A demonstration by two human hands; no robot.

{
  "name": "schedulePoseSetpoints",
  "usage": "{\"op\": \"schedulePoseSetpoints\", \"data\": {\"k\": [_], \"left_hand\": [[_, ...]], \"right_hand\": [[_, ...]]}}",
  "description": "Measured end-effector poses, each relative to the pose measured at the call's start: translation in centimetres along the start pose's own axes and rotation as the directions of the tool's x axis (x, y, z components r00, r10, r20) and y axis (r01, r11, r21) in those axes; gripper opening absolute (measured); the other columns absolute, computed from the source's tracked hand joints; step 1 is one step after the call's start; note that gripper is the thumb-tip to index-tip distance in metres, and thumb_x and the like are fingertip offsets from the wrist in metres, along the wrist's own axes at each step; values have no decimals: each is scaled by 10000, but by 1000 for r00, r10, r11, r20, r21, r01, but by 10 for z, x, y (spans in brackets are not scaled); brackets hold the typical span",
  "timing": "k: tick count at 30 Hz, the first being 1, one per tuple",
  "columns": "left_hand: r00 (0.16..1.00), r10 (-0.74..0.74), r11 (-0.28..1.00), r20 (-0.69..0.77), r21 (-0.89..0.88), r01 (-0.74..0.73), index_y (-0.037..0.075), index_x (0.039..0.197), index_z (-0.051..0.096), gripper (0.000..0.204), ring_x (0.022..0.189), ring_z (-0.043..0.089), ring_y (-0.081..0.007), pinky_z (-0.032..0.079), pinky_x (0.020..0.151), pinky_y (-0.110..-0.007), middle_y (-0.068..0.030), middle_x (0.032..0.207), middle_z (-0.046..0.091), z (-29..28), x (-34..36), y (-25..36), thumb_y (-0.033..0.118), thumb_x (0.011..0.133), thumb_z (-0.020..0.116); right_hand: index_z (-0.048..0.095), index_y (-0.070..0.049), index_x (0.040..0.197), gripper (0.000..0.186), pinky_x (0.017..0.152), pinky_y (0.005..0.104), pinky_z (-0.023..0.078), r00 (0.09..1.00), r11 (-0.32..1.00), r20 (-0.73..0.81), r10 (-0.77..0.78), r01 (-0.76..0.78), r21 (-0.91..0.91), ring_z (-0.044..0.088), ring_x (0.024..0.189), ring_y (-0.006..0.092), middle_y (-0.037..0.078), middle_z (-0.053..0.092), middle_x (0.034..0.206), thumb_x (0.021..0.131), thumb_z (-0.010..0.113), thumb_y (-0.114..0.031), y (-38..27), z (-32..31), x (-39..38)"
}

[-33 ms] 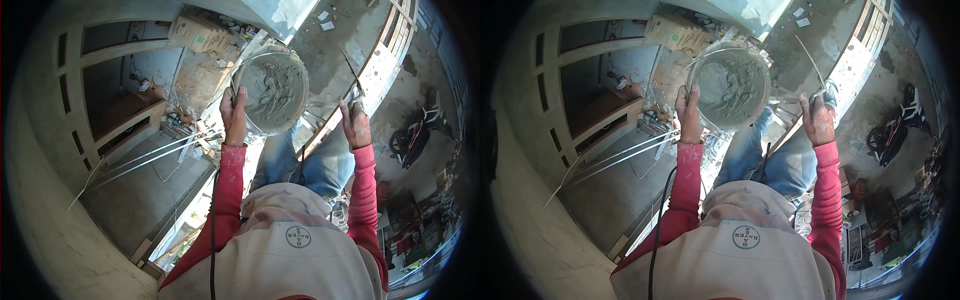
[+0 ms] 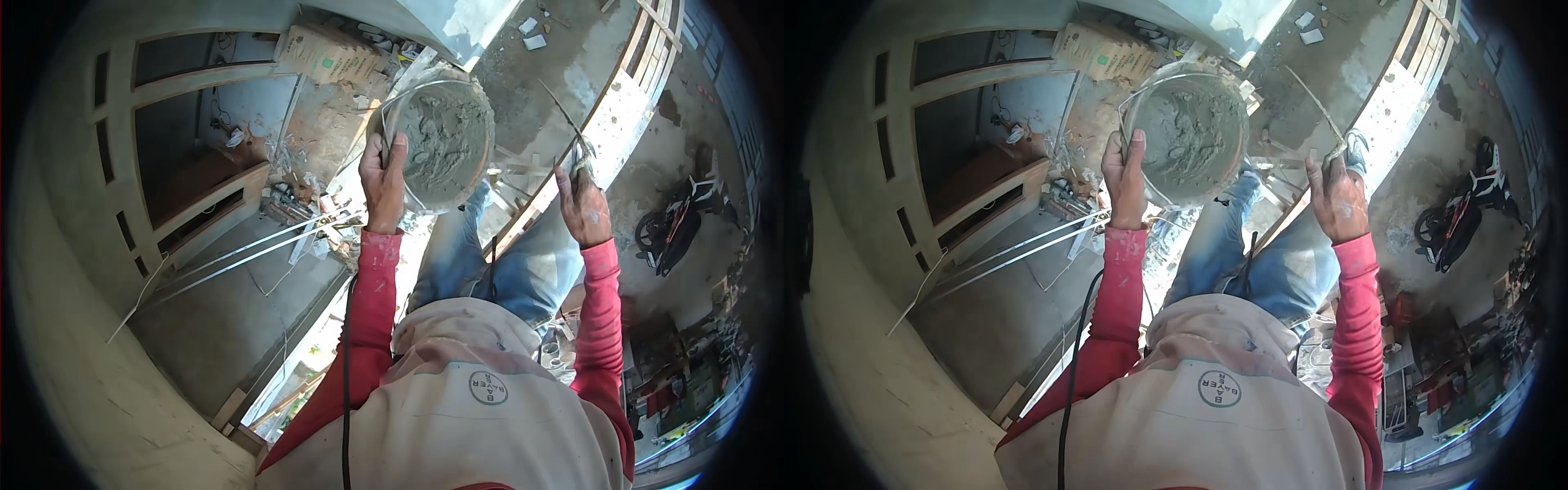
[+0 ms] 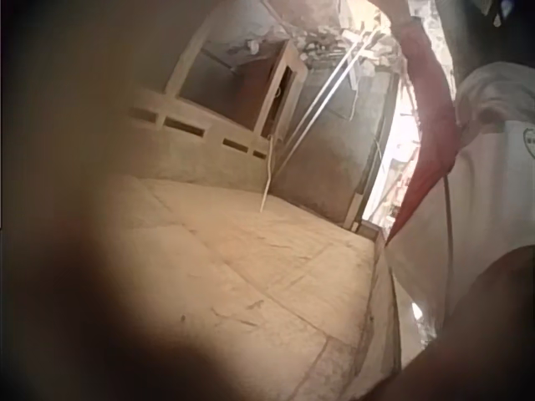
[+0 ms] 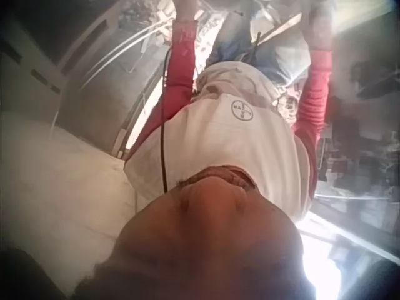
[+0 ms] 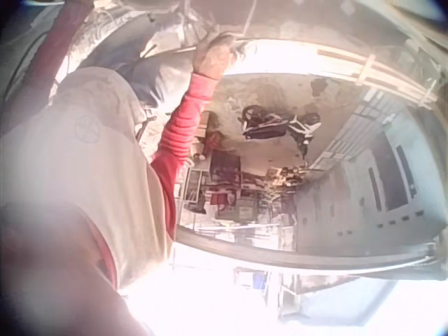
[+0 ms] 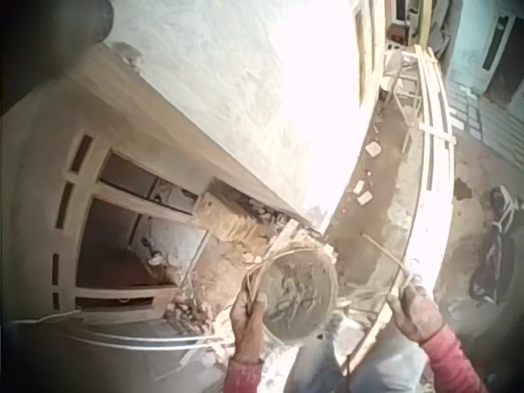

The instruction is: The person applies plaster to the upper edge of an interior wall using a trowel and a bucket of mixture. The person repeatedly scoops mixture from the bucket and spreads it onto the wall surface while standing on a wooden scaffold.

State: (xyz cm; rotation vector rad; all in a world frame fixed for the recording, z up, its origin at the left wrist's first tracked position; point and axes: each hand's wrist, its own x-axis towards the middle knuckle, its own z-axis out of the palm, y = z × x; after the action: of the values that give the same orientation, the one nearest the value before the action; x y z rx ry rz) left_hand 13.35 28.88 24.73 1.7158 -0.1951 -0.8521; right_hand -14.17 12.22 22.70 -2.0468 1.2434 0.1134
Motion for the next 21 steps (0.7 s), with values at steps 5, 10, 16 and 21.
{"op": "schedulePoseSetpoints", "data": {"k": [5,10,16,21], "left_hand": [[976,211,896,59,387,-217,-41,972,604,306,1210,516,-182,372,1038,-325,-201,1462,485,3,32,13,261,968,650],[976,110,951,187,266,-158,6,1003,639,255,909,545,-87,444,836,-251,-37,1017,650,20,22,29,258,966,660],[982,187,981,12,56,-187,73,760,477,321,657,361,-54,325,595,-249,77,696,403,49,22,8,237,973,652],[936,329,911,126,219,-349,23,734,466,360,686,392,-54,379,608,-256,-8,793,549,69,12,12,220,963,662]], "right_hand": [[516,21,1140,324,670,488,512,904,903,312,-292,368,-222,671,871,354,177,663,958,971,529,-255,-38,-23,9],[494,2,1267,368,699,475,528,807,645,163,-568,560,-521,662,955,349,171,639,1058,985,449,-230,-10,27,63],[504,10,1270,389,722,452,526,861,874,397,-316,427,-230,652,889,294,151,642,1045,984,390,-229,-64,69,32],[562,-23,1172,345,763,478,527,918,767,193,-347,396,-504,640,973,314,162,637,1055,983,403,-263,-45,60,61]]}}
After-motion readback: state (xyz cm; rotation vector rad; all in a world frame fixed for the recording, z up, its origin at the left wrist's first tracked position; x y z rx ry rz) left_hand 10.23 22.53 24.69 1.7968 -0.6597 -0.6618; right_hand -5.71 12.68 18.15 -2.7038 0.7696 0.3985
